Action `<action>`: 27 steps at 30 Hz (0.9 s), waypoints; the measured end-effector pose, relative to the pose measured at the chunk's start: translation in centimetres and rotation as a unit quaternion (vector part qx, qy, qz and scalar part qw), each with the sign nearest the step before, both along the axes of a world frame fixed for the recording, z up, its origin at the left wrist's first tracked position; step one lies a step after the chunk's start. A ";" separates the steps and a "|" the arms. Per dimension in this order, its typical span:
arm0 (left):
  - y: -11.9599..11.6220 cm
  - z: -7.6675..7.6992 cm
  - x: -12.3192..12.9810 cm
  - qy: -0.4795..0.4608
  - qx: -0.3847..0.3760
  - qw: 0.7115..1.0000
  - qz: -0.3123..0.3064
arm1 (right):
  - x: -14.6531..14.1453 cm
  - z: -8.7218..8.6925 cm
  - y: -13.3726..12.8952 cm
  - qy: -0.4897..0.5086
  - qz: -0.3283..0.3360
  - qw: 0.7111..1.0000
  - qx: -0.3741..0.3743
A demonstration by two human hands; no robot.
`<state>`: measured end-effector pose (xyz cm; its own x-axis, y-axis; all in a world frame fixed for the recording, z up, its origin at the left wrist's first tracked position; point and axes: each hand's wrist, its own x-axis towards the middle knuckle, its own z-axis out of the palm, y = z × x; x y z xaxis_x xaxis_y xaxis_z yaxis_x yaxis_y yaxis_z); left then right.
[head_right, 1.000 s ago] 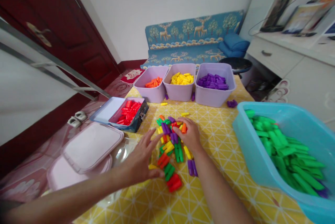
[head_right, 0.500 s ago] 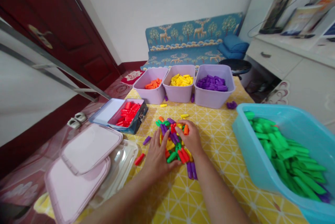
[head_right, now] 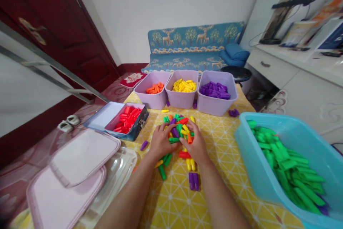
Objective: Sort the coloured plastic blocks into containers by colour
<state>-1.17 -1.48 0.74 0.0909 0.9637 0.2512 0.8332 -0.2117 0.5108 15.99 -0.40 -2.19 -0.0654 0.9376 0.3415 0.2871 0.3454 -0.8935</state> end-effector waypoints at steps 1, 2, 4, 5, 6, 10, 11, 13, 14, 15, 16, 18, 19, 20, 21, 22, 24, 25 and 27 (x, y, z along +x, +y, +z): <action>0.0 -0.2 -0.1 -0.016 0.012 1.000 0.001 | 0.3 0.2 0.0 0.011 0.014 1.000 -0.011; 0.0 -0.4 -0.3 -0.037 0.024 0.999 0.002 | 0.6 0.3 -0.1 0.028 0.032 0.999 -0.025; 0.1 -0.9 -0.6 -0.090 0.040 0.995 0.008 | 1.3 0.5 -0.1 0.063 0.066 0.995 -0.051; 0.2 -1.1 -0.8 -0.119 0.043 0.992 0.015 | 1.5 0.5 -0.1 0.071 0.077 0.993 -0.059; 0.2 -1.4 -0.9 -0.148 0.041 0.988 0.026 | 1.6 0.5 -0.1 0.064 0.081 0.993 -0.061; 0.3 -2.1 -1.0 -0.223 0.014 0.973 0.060 | 1.0 0.6 0.1 -0.127 0.037 0.991 0.008; 0.3 -2.1 -1.0 -0.231 0.010 0.971 0.060 | 0.7 0.6 0.1 -0.185 0.022 0.982 0.034; 0.1 -1.8 -0.8 -0.240 0.009 0.970 0.048 | 0.0 0.6 0.1 -0.259 0.002 0.963 0.076; 0.0 -1.6 -0.8 -0.242 0.012 0.969 0.040 | -0.3 0.6 0.0 -0.273 -0.001 0.958 0.090; -0.1 -1.4 -0.7 -0.242 0.016 0.970 0.034 | -0.4 0.6 0.0 -0.275 -0.004 0.956 0.101; -0.2 -1.2 -0.7 -0.237 0.023 0.971 0.031 | -0.6 0.6 0.0 -0.270 -0.007 0.957 0.110; -0.4 -0.9 -0.6 -0.209 0.043 0.976 0.030 | -0.6 0.6 -0.1 -0.248 -0.017 0.961 0.125; -0.4 -0.8 -0.6 -0.191 0.055 0.980 0.030 | -0.6 0.7 -0.2 -0.234 -0.025 0.963 0.130; -0.4 -0.7 -0.5 -0.174 0.065 0.982 0.025 | -0.6 0.7 -0.2 -0.220 -0.033 0.966 0.133; -0.5 -0.7 -0.4 -0.162 0.072 0.984 0.015 | -0.6 0.8 -0.3 -0.208 -0.040 0.968 0.133; -0.5 -0.7 -0.4 -0.158 0.076 0.984 0.002 | -0.6 0.8 -0.4 -0.200 -0.044 0.970 0.130; -0.5 -0.7 -0.2 -0.174 0.082 0.981 -0.018 | -0.7 1.0 -0.4 -0.201 -0.042 0.971 0.121; -0.5 -0.8 -0.2 -0.189 0.085 0.978 -0.022 | -0.8 1.0 -0.5 -0.208 -0.036 0.971 0.117; -0.5 -0.9 -0.1 -0.220 0.090 0.971 -0.021 | -0.8 1.1 -0.5 -0.220 -0.023 0.969 0.112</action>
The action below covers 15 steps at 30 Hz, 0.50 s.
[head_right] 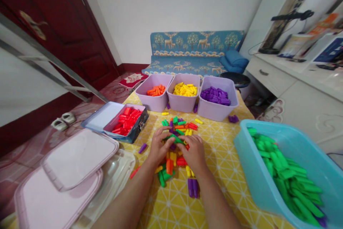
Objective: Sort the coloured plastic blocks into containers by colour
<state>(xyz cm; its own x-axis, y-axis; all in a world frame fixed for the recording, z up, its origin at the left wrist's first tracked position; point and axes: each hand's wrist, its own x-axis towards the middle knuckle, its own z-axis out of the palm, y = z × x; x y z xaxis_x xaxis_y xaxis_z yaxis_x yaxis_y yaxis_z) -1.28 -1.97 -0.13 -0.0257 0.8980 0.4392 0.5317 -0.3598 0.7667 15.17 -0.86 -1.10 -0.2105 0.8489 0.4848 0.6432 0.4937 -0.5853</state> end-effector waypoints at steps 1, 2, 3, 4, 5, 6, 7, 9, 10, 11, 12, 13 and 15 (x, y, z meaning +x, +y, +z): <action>0.0 -0.1 0.0 -0.015 0.000 1.000 0.005 | 0.0 0.0 0.0 -0.003 0.002 1.000 0.000; 0.1 -0.2 -0.1 -0.032 -0.001 0.999 0.017 | 0.1 0.0 0.0 -0.005 0.002 1.000 0.003; 0.1 -0.3 -0.2 -0.052 -0.004 0.998 0.038 | 0.2 0.1 0.0 -0.005 -0.002 1.000 0.008; 0.2 -0.4 -0.4 -0.073 -0.006 0.995 0.066 | 0.4 0.1 0.0 -0.003 -0.010 1.000 0.013; 0.2 -0.5 -0.5 -0.095 -0.007 0.991 0.095 | 0.5 0.2 0.0 0.003 -0.020 1.000 0.017; 0.3 -0.6 -0.7 -0.113 -0.007 0.986 0.119 | 0.6 0.3 0.0 0.013 -0.027 0.999 0.022; 0.4 -0.6 -0.8 -0.124 -0.005 0.984 0.130 | 0.7 0.5 -0.1 0.026 -0.026 0.999 0.023; 0.4 -0.5 -0.8 -0.129 -0.002 0.986 0.109 | 0.5 0.9 -0.4 0.062 0.009 0.998 0.020; 0.3 -0.4 -0.7 -0.126 -0.002 0.988 0.084 | 0.2 1.1 -0.5 0.080 0.040 0.996 0.012; 0.3 -0.3 -0.6 -0.122 -0.005 0.991 0.057 | -0.1 1.3 -0.7 0.095 0.074 0.993 0.002; 0.2 -0.2 -0.4 -0.118 -0.007 0.992 0.033 | -0.4 1.4 -0.9 0.107 0.102 0.989 -0.009; 0.2 -0.1 -0.3 -0.114 -0.010 0.993 0.016 | -0.8 1.4 -1.0 0.117 0.120 0.986 -0.017; 0.1 0.0 -0.1 -0.108 -0.013 0.994 0.005 | -1.3 1.4 -1.2 0.131 0.132 0.982 -0.026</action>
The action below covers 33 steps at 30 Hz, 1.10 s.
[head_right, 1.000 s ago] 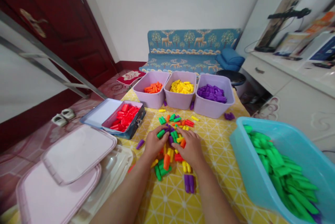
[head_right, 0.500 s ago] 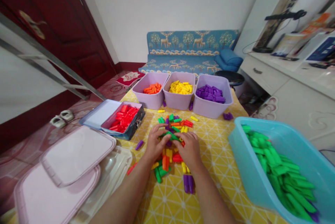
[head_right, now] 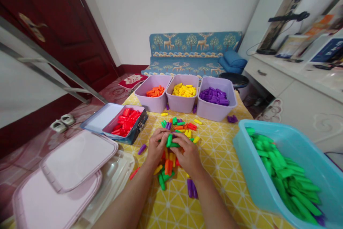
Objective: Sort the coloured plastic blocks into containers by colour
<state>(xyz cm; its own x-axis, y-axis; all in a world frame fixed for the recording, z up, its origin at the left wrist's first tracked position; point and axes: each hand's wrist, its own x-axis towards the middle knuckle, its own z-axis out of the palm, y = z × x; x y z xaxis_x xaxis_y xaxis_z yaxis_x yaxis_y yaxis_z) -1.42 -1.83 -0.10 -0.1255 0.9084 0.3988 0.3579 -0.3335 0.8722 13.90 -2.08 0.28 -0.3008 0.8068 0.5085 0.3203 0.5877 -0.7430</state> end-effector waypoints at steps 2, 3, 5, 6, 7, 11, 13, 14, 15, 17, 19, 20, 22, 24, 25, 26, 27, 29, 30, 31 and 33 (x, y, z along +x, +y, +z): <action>0.0 -0.1 0.0 0.005 -0.004 1.000 0.008 | -0.3 -0.1 -0.2 0.008 -0.007 1.000 -0.021; 0.1 -0.1 0.0 0.007 -0.007 1.000 0.011 | -0.4 0.0 -0.3 0.012 -0.016 0.999 -0.038; 0.1 -0.3 0.0 0.006 -0.011 1.000 0.013 | -0.6 0.1 -0.4 0.027 -0.035 0.996 -0.082; 0.1 -0.3 0.1 0.000 -0.011 1.000 0.015 | -0.7 0.1 -0.5 0.040 -0.039 0.993 -0.103; 0.1 -0.3 0.1 -0.010 -0.012 1.000 0.017 | -0.8 0.2 -0.5 0.051 -0.036 0.991 -0.118; 0.0 -0.3 0.2 -0.043 -0.014 0.999 0.013 | -1.5 0.4 -0.6 0.053 0.005 0.989 -0.139; -0.1 -0.4 0.2 -0.039 -0.018 0.999 0.009 | -1.7 0.6 -0.7 0.052 -0.002 0.987 -0.154; -0.1 -0.4 0.2 -0.035 -0.021 0.999 0.010 | -1.7 0.8 -0.7 0.058 -0.012 0.984 -0.168; -0.1 -0.4 0.2 -0.030 -0.024 0.999 0.013 | -1.6 0.9 -0.8 0.066 -0.025 0.980 -0.185; -0.1 -0.5 0.1 -0.022 -0.027 0.999 0.016 | -1.3 1.2 -0.8 0.084 -0.048 0.971 -0.218; -0.1 -0.5 0.1 -0.013 -0.024 1.000 0.011 | -0.9 1.4 -0.7 0.095 -0.063 0.964 -0.241; -0.1 -0.4 0.1 -0.006 -0.021 1.000 0.007 | -0.7 1.5 -0.6 0.096 -0.066 0.962 -0.247; -0.2 -0.3 0.0 0.011 -0.010 1.000 0.006 | -0.4 1.5 -0.4 0.080 -0.063 0.962 -0.255; -0.1 -0.2 -0.1 0.041 0.009 0.999 0.022 | -0.1 1.4 -0.2 0.046 -0.055 0.964 -0.256; -0.1 -0.3 -0.1 0.064 0.019 0.997 0.034 | 0.0 1.4 -0.2 0.020 -0.049 0.966 -0.255; 0.0 -0.4 -0.2 0.092 0.025 0.994 0.046 | 0.1 1.4 -0.1 -0.011 -0.045 0.967 -0.250; 0.1 -0.5 -0.2 0.123 0.025 0.990 0.057 | 0.3 1.5 -0.1 -0.044 -0.043 0.968 -0.242; 0.3 -1.0 -0.3 0.184 0.004 0.980 0.073 | 0.8 1.7 0.0 -0.109 -0.052 0.968 -0.221; 0.4 -1.2 -0.4 0.207 -0.012 0.975 0.077 | 1.1 1.8 0.0 -0.131 -0.063 0.966 -0.213; 0.5 -1.4 -0.4 0.223 -0.027 0.971 0.078 | 1.5 2.0 0.0 -0.143 -0.073 0.964 -0.213; 0.6 -1.8 -0.4 0.235 -0.046 0.968 0.080 | 2.2 2.3 0.1 -0.132 -0.087 0.959 -0.234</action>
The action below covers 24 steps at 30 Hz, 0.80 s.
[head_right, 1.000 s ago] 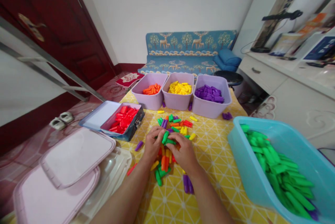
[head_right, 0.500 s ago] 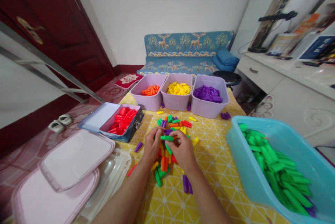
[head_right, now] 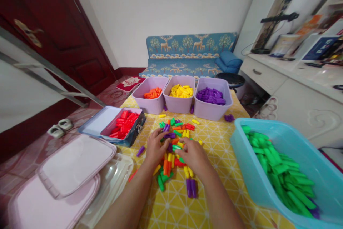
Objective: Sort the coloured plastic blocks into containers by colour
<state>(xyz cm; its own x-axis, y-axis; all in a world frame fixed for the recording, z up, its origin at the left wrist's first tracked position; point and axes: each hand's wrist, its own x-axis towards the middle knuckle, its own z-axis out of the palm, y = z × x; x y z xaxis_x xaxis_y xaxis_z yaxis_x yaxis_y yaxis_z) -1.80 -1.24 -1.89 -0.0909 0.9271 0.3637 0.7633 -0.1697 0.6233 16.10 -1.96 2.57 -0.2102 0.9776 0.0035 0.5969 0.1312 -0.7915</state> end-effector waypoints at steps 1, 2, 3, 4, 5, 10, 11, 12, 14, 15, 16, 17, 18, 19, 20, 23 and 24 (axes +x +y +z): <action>0.0 -0.1 0.0 -0.002 -0.003 1.000 0.001 | 0.4 0.2 0.1 0.026 -0.016 0.999 -0.011; 0.1 -0.2 0.0 -0.006 -0.004 1.000 0.002 | 0.7 0.6 0.2 0.063 -0.038 0.997 -0.018; 0.1 -0.2 0.0 -0.013 -0.004 1.000 0.003 | 1.0 0.9 0.2 0.110 -0.068 0.992 -0.017; 0.1 -0.2 -0.1 -0.019 -0.003 1.000 0.003 | 1.3 1.4 0.3 0.166 -0.110 0.980 -0.002; 0.1 -0.2 -0.1 -0.025 -0.003 1.000 0.003 | 1.5 1.9 0.4 0.234 -0.165 0.958 0.030; 0.0 0.1 -0.1 -0.032 0.000 0.999 0.003 | 2.8 4.5 0.5 0.556 -0.327 0.715 0.270; 0.0 0.2 -0.1 -0.031 -0.002 1.000 0.004 | 3.2 4.8 0.4 0.587 -0.326 0.684 0.287; 0.0 0.2 0.0 -0.029 -0.006 1.000 0.003 | 3.6 5.0 0.3 0.609 -0.322 0.665 0.288; -0.1 0.3 0.0 -0.024 -0.013 1.000 -0.001 | 4.2 5.3 0.0 0.640 -0.318 0.647 0.264; -0.1 0.4 0.0 -0.021 -0.016 1.000 -0.003 | 4.4 5.4 -0.1 0.649 -0.316 0.646 0.248; -0.1 0.4 0.0 -0.018 -0.018 1.000 -0.004 | 4.5 5.4 -0.2 0.652 -0.316 0.647 0.237; -0.1 0.4 0.1 -0.016 -0.020 1.000 -0.004 | 4.4 5.3 -0.2 0.646 -0.319 0.654 0.230; -0.1 0.4 0.1 -0.015 -0.020 1.000 -0.001 | 4.2 5.2 -0.2 0.632 -0.324 0.667 0.224; -0.1 0.3 0.1 -0.015 -0.020 1.000 0.002 | 3.9 4.8 -0.1 0.609 -0.329 0.688 0.219; 0.0 0.3 0.1 -0.016 -0.019 1.000 0.006 | 3.6 4.3 0.2 0.572 -0.333 0.719 0.215; 0.0 0.3 0.1 -0.016 -0.010 1.000 0.017 | 3.1 1.9 1.2 0.367 -0.292 0.863 0.189; 0.0 0.3 0.1 -0.013 -0.007 1.000 0.020 | 3.0 0.8 1.5 0.272 -0.255 0.911 0.176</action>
